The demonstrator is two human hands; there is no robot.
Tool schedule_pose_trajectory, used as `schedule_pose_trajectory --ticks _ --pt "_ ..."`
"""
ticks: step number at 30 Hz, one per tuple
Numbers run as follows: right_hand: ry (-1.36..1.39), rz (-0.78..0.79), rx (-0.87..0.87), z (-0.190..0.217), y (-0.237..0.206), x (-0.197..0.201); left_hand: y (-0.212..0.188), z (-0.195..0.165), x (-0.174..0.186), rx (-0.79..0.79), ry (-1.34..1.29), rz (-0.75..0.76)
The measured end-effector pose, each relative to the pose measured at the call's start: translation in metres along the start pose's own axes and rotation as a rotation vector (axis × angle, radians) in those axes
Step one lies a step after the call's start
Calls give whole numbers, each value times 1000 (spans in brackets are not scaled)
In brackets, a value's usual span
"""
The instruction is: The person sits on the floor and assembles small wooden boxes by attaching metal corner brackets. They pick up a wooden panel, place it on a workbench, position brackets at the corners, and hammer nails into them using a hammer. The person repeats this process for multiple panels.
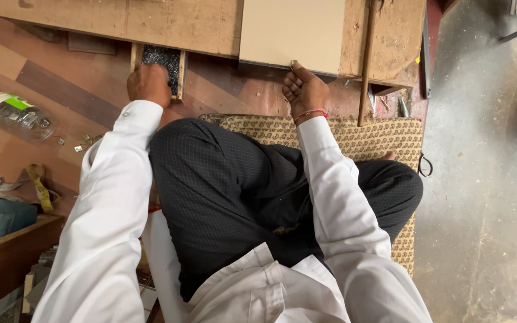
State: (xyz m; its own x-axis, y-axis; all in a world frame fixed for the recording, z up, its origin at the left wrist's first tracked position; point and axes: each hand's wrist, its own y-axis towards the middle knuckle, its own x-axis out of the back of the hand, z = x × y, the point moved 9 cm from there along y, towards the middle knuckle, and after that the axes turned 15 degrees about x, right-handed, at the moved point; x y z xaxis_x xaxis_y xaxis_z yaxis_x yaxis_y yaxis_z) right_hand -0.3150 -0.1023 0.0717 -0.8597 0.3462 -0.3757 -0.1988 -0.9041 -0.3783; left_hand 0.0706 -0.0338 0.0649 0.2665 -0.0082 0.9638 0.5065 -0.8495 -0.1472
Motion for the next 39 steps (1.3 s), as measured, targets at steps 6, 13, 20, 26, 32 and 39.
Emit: schedule_pose_trajectory --ticks 6,13,20,26,32,39 --pt "-25 -17 -35 3 -2 -2 1 5 3 52 -163 12" --pt "-45 -30 -72 0 -4 -5 -5 6 7 86 -307 -8" --pt "-88 -83 15 5 -12 -7 -20 14 28 -38 -614 -174" --pt "-79 -101 31 7 -17 -11 -21 24 25 -54 -892 -116" --pt "-107 -115 80 12 -18 -10 -28 16 48 -11 -1209 1" --pt "-117 -109 91 15 -17 -12 -58 -115 112 -340 -1186 191"
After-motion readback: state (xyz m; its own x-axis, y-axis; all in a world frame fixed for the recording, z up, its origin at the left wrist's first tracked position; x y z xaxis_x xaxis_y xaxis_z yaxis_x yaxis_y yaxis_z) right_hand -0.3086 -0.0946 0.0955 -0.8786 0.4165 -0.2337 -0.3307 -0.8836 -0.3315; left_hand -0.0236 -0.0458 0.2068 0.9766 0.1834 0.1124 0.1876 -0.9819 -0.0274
